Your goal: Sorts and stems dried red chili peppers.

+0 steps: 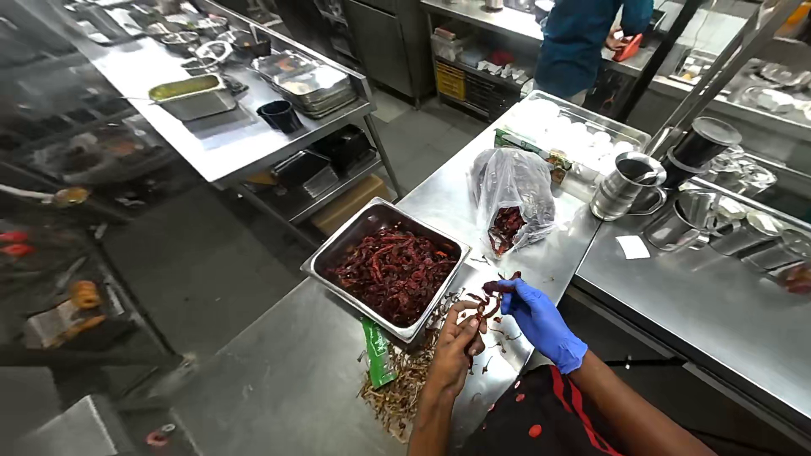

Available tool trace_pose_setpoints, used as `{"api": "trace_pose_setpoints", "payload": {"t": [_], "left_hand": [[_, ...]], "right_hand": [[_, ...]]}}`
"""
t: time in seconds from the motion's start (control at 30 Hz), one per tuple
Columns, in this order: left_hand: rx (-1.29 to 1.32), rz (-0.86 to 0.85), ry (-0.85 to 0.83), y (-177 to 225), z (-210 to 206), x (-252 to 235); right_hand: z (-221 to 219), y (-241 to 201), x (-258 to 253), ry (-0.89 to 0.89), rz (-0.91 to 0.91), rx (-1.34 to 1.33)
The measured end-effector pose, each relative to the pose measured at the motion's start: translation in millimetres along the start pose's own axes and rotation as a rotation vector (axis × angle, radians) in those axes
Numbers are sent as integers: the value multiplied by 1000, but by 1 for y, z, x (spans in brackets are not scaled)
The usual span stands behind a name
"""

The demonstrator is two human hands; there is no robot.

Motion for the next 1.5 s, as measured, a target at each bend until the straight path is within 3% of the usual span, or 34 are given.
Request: {"api": "trace_pose_setpoints", "payload": {"t": [0.13,0.37,0.47,0.63,0.73,0.83,0.9,0.97,1.1,1.23,1.3,1.4,1.5], "left_hand": [[0,-44,84,2,5,13],[-55,-169,129,11,6,26],[-468,-238,243,37,9,22],[-1559,-303,377,116,27,-20],[-1831,-269,396,132,30,-39],[-1541,-350,229,111,14,-39],[-1234,-230,44,77,-7,-30],[-1118,-173,-5,43,-18,-21],[-1168,-184,326,15,-17,4],[-1260,-235,515,18,-15,21],[-1333,-266,570,26,-17,29],[-1431,-328,617,36,-17,38],[-1395,-344,568,41,-11,41]], "right_hand": [[-16,11,2,-72,-66,8],[-28,34,-7,-154,75,274],[-26,31,-17,-159,78,271],[-16,11,-30,-118,107,298],[-9,3,-27,-92,128,306],[-2,7,-22,-104,170,289],[1,17,-18,-98,184,284],[1,29,-18,-61,173,311],[-4,47,-17,-91,203,503],[-18,49,-23,-169,503,808],[-25,51,-28,-215,553,850],[-35,57,-35,-319,376,860],[-46,62,-38,-458,121,621]]}}
Point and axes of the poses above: each hand's wrist, its own x-axis away from the middle knuckle, its own z-axis out of the back of the hand, y = z × x, the point moved 4 cm from there along -x, towards the middle knuckle, and after that the axes turned 2 degrees about x, right-handed, at the moved point
